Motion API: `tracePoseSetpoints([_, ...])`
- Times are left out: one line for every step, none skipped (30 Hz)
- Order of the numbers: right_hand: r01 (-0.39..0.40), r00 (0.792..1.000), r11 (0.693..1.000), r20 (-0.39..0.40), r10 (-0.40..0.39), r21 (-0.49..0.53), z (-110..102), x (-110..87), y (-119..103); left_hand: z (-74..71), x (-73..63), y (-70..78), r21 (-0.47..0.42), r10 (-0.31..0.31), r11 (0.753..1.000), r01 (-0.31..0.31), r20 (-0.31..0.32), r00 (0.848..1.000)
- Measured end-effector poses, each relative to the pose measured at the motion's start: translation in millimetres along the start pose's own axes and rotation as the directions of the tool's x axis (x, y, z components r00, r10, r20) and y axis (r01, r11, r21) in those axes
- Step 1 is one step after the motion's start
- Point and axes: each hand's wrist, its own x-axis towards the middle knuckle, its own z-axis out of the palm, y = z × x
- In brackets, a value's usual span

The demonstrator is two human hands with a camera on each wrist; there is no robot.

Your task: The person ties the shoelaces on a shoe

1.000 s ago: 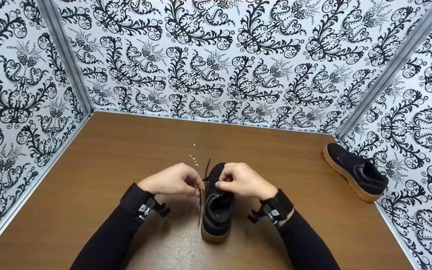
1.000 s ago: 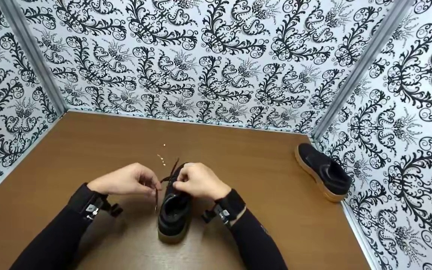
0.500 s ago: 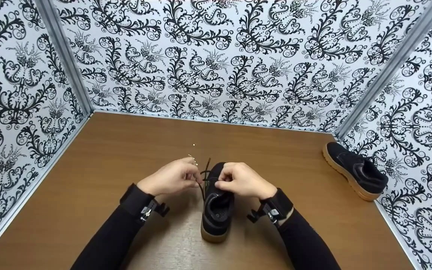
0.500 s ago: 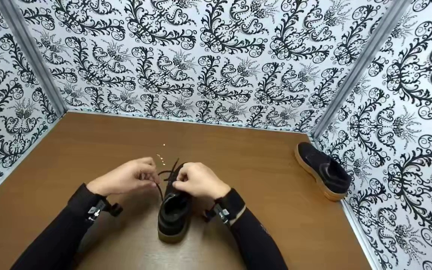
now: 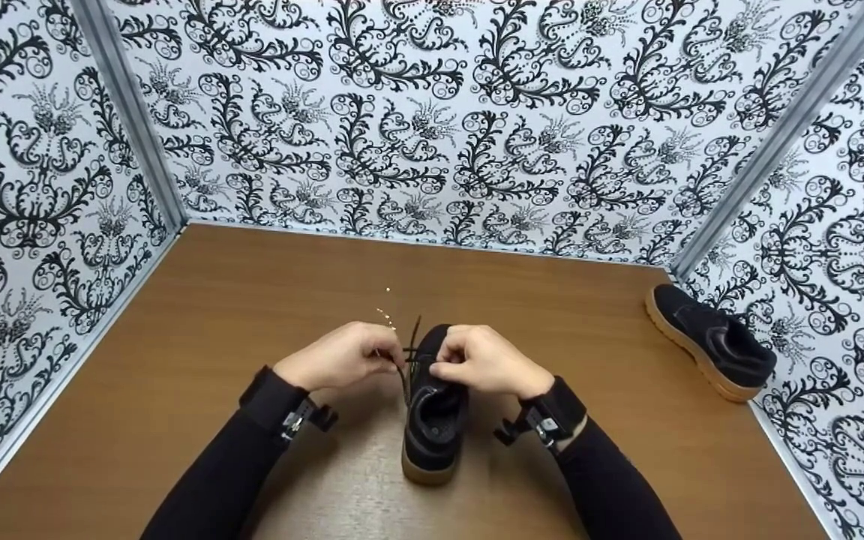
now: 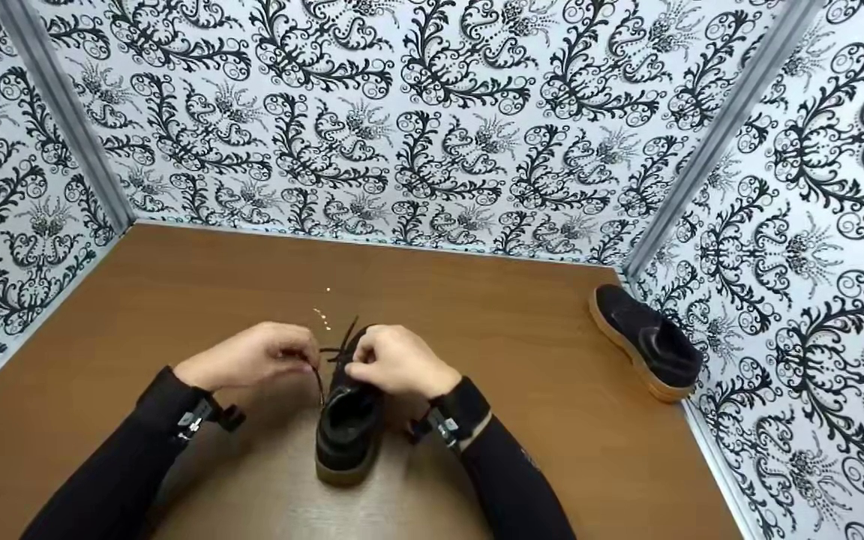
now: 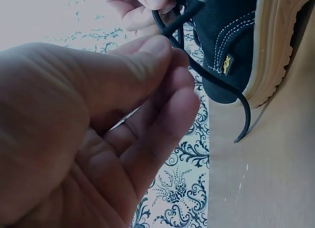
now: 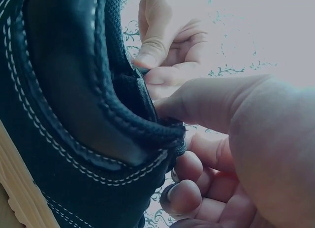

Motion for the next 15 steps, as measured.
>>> tracePoseSetpoints([0.000,1.000,1.000,0.001,0.000,0.001,0.0,0.0,0.0,-0.2,-0.5,-0.5,-0.004,-0.003,1.000,0.003,0.003,1.000])
tracePoseSetpoints([0.000,1.000,1.000,0.002,0.000,0.002,-0.1,0.0,-0.1,-0.4,-0.9,-0.8,-0.006,-0.001,1.000,0.001,0.005,1.000])
tracePoseSetpoints([0.000,1.000,1.000,0.003,0.000,0.001,-0.1,-0.1,0.0,-0.5,-1.1,-0.9,-0.009,-0.002,1.000,0.002,0.006,1.000])
tracePoseSetpoints([-0.001,1.000,1.000,0.003,0.001,0.001,-0.2,-0.1,-0.1,-0.7,-1.4,-0.9,-0.011,-0.007,1.000,0.007,0.006,1.000])
tracePoseSetpoints([-0.002,1.000,1.000,0.004,0.002,0.000,-0.4,-0.1,-0.2,-0.6,-1.6,-0.8,-0.012,-0.011,1.000,0.011,0.005,1.000])
tracePoseSetpoints([-0.002,1.000,1.000,0.003,0.002,0.000,-0.3,-0.1,-0.2,-0.7,-1.6,-0.5,-0.011,-0.014,1.000,0.014,0.004,1.000])
tracePoseSetpoints([-0.001,1.000,1.000,0.004,0.001,-0.001,-0.2,-0.2,-0.3,-0.9,-1.5,0.1,-0.008,-0.017,1.000,0.017,0.002,1.000])
tracePoseSetpoints([0.001,1.000,1.000,0.003,-0.001,-0.001,-0.3,-0.3,-0.5,-0.8,-1.4,0.3,-0.006,-0.018,1.000,0.018,-0.002,1.000])
tracePoseSetpoints([0.002,1.000,1.000,0.003,-0.002,-0.002,-0.3,-0.4,-0.7,-0.7,-1.3,0.4,-0.005,-0.020,1.000,0.020,-0.006,1.000])
tracePoseSetpoints([0.004,1.000,1.000,0.002,-0.004,-0.003,-0.3,-0.5,-0.9,-0.6,-1.3,0.5,0.000,-0.019,1.000,0.019,-0.010,1.000])
tracePoseSetpoints([0.006,1.000,1.000,0.001,-0.006,-0.004,-0.3,-0.6,-1.0,-0.4,-1.1,0.5,0.012,-0.015,1.000,0.016,-0.015,1.000])
tracePoseSetpoints([0.008,1.000,1.000,0.000,-0.008,-0.005,-0.2,-0.7,-1.1,-0.2,-1.0,0.3,0.024,-0.009,1.000,0.010,-0.020,1.000])
tracePoseSetpoints([0.008,1.000,1.000,-0.001,-0.008,-0.004,-0.2,-0.7,-1.1,0.1,-0.9,-0.1,0.040,-0.003,0.999,0.004,-0.025,1.000])
tracePoseSetpoints([0.009,1.000,1.000,-0.001,-0.009,-0.004,-0.1,-0.7,-1.1,0.5,-0.7,-0.8,0.055,0.006,0.998,-0.004,-0.030,1.000])
tracePoseSetpoints([0.009,1.000,1.000,-0.001,-0.009,-0.004,-0.1,-0.7,-1.0,0.9,-0.5,-1.4,0.070,0.015,0.997,-0.012,-0.034,0.999])
